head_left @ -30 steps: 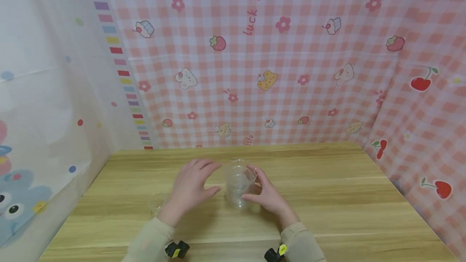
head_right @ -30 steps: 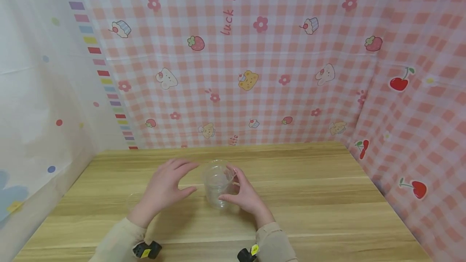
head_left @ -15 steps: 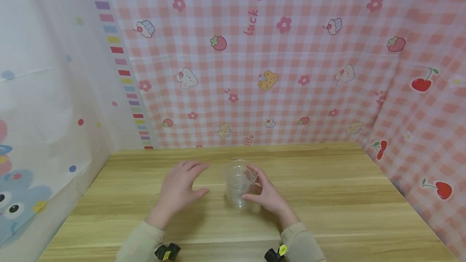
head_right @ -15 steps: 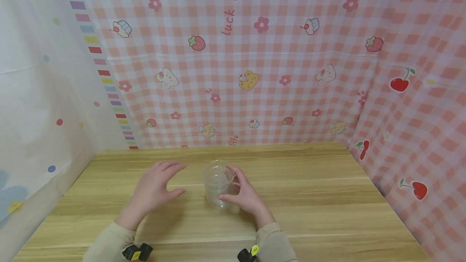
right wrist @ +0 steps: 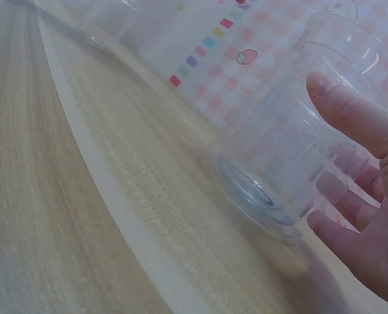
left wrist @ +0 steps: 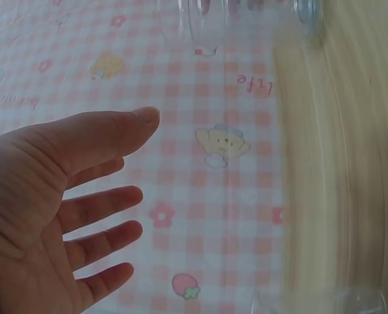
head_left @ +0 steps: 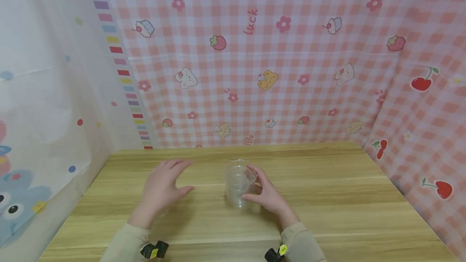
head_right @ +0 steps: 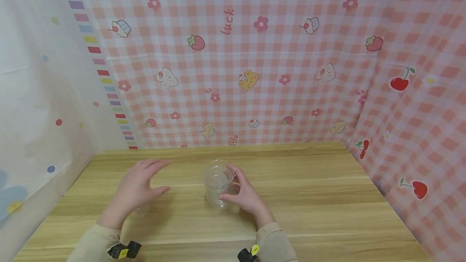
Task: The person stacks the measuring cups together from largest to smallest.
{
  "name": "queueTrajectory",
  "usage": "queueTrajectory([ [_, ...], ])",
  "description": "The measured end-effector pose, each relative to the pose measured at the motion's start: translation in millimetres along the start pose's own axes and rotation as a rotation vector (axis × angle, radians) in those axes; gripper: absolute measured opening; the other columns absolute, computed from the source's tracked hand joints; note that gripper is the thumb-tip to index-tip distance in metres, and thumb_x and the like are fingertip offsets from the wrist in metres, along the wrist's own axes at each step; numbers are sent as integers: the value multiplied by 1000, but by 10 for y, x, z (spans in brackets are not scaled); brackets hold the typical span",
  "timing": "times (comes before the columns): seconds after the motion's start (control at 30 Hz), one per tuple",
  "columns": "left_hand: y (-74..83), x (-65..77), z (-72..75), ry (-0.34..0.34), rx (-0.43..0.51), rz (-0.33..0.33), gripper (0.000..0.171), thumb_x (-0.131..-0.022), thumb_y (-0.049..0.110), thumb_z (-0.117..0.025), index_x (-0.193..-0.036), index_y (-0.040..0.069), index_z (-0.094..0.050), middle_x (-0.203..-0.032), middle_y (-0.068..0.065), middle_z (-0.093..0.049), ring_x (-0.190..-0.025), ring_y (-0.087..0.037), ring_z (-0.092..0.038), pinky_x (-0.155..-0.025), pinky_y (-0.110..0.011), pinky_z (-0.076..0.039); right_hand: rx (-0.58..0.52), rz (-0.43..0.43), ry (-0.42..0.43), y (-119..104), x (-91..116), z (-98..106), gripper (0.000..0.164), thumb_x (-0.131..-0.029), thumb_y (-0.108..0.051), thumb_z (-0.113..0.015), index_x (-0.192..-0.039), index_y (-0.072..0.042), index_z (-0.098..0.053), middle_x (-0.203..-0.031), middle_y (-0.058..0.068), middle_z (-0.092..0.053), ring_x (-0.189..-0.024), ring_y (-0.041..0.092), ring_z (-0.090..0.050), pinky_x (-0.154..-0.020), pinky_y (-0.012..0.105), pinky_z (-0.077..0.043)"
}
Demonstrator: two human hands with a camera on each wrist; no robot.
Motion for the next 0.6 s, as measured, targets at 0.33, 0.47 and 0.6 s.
queueTrajectory([
  [0.33, -137, 85, 109, 4, 56, -5, 69, -71, 25, -90, -131, 7, -62, -125, -16, -64, -114, -39, -57, -98, -58, -43, 3, -3, -2, 9, -2, 1, 91, -82, -4, -80, -154, -11, -25, -155, 20, -33, -136, 41, -38, -110, 52, -34],
  [0.47, -182, 114, 141, -3, 78, -9, 69, -72, 24, -89, -132, 8, -62, -125, -15, -64, -115, -39, -56, -97, -59, -43, 3, -12, -3, 16, -3, -1, 91, -82, -4, -79, -154, -12, -25, -155, 20, -33, -137, 41, -38, -110, 53, -34],
  [0.6, -230, 148, 156, -8, 95, -23, 70, -71, 23, -89, -134, 8, -61, -126, -15, -63, -115, -38, -56, -94, -60, -44, 10, -14, -1, 19, -3, 1, 90, -82, -4, -79, -154, -13, -25, -155, 19, -33, -137, 41, -38, -110, 52, -34],
])
Point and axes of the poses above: each hand's wrist, its own x-axis away from the middle knuckle, its own z-axis out of the back of the hand, y = z × x, the point moved 8 cm from there along -x, towards the middle knuckle
